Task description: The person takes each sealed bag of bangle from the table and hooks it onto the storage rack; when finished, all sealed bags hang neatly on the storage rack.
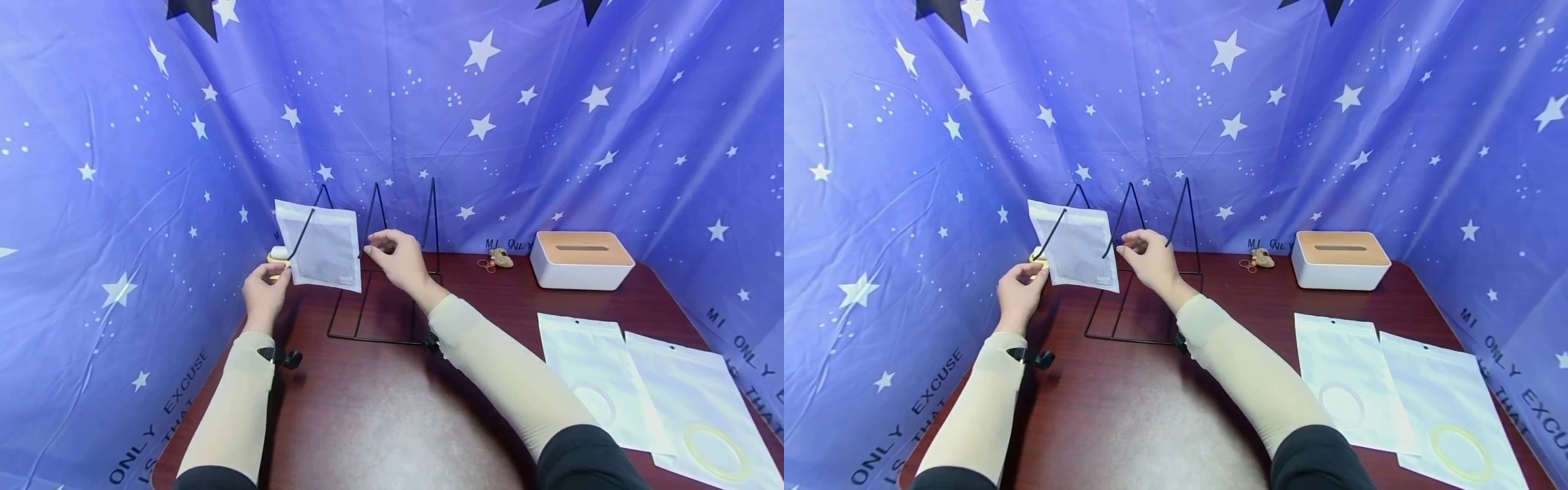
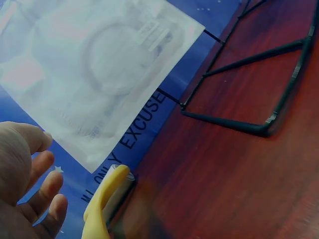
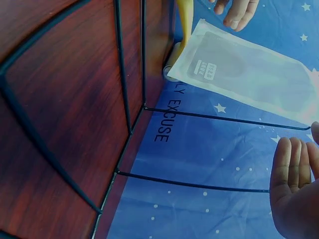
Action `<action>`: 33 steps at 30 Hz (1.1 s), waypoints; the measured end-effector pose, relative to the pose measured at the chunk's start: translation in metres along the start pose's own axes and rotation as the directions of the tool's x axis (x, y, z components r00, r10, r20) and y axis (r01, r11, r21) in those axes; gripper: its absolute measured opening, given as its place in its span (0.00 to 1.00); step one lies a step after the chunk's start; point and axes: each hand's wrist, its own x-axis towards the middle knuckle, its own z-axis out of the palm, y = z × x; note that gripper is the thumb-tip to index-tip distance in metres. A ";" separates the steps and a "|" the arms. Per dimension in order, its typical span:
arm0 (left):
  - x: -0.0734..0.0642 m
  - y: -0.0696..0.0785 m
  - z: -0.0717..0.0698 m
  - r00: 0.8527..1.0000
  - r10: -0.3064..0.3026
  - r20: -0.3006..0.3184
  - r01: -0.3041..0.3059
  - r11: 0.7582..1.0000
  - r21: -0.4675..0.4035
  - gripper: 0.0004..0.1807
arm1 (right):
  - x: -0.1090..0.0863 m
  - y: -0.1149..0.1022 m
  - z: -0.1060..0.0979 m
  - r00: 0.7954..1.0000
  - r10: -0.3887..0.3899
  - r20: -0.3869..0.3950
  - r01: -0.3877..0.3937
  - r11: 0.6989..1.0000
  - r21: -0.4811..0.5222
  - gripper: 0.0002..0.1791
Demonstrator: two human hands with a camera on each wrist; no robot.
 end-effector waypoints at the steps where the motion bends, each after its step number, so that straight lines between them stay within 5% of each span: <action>1: -0.002 0.000 -0.001 1.000 0.001 0.002 -0.001 1.000 0.008 0.11 | -0.003 0.001 -0.003 1.000 -0.003 0.000 0.003 1.000 0.004 0.12; 19: -0.038 0.010 -0.006 0.997 0.068 0.028 -0.068 0.998 -0.006 0.09 | -0.042 0.007 -0.060 0.995 -0.076 -0.066 0.079 0.996 0.033 0.08; 29: -0.058 0.009 -0.009 0.992 0.110 0.056 -0.112 0.993 0.040 0.10 | -0.066 0.015 -0.091 0.990 -0.138 -0.017 0.139 0.990 0.027 0.09; 33: -0.064 0.008 -0.007 0.987 0.141 0.083 -0.145 0.988 0.048 0.10 | -0.075 0.002 -0.108 0.986 -0.162 -0.026 0.162 0.987 -0.008 0.09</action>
